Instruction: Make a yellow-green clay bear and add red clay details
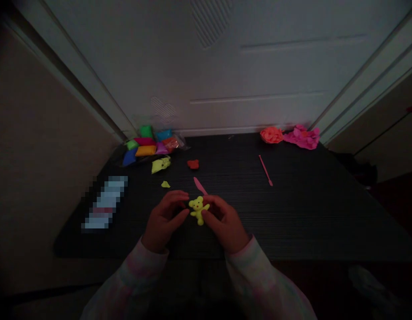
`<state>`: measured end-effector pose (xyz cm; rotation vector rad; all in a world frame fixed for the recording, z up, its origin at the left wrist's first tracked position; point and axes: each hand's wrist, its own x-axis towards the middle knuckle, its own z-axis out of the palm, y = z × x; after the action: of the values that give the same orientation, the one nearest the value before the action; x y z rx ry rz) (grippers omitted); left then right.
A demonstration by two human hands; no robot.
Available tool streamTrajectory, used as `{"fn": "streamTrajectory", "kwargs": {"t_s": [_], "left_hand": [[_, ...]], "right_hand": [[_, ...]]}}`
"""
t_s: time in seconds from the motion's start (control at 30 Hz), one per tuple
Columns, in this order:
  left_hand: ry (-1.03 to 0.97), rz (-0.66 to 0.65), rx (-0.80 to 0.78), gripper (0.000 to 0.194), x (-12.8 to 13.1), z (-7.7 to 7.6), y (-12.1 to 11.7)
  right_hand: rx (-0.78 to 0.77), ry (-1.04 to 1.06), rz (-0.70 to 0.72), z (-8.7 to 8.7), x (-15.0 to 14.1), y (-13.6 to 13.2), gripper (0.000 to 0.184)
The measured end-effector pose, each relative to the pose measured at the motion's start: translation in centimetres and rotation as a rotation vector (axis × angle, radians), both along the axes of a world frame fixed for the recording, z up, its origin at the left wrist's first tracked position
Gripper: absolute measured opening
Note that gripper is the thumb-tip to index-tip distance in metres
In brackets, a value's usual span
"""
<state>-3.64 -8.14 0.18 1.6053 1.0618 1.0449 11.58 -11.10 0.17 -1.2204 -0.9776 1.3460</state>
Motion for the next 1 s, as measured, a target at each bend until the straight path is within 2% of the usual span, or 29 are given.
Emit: {"fn": "streamTrajectory", "kwargs": {"t_s": [0.2,0.43,0.67,1.0], "left_hand": [[0.076,-0.029,0.066,0.020,0.09,0.03,0.00],[0.083,-0.033,0.080,0.018,0.13,-0.14,0.00],[0.089,-0.045,0.173,0.017,0.18,-0.38,0.28],[0.120,-0.052,0.184,0.015,0.32,-0.11,0.26]], "right_hand": [[0.011,-0.015,0.019,-0.07,-0.03,-0.04,0.021],[0.010,-0.040,0.041,-0.11,0.06,0.01,0.022],[0.023,-0.060,0.046,-0.39,0.13,0.08,0.023],[0.044,-0.085,0.037,-0.53,0.09,0.14,0.021]]}}
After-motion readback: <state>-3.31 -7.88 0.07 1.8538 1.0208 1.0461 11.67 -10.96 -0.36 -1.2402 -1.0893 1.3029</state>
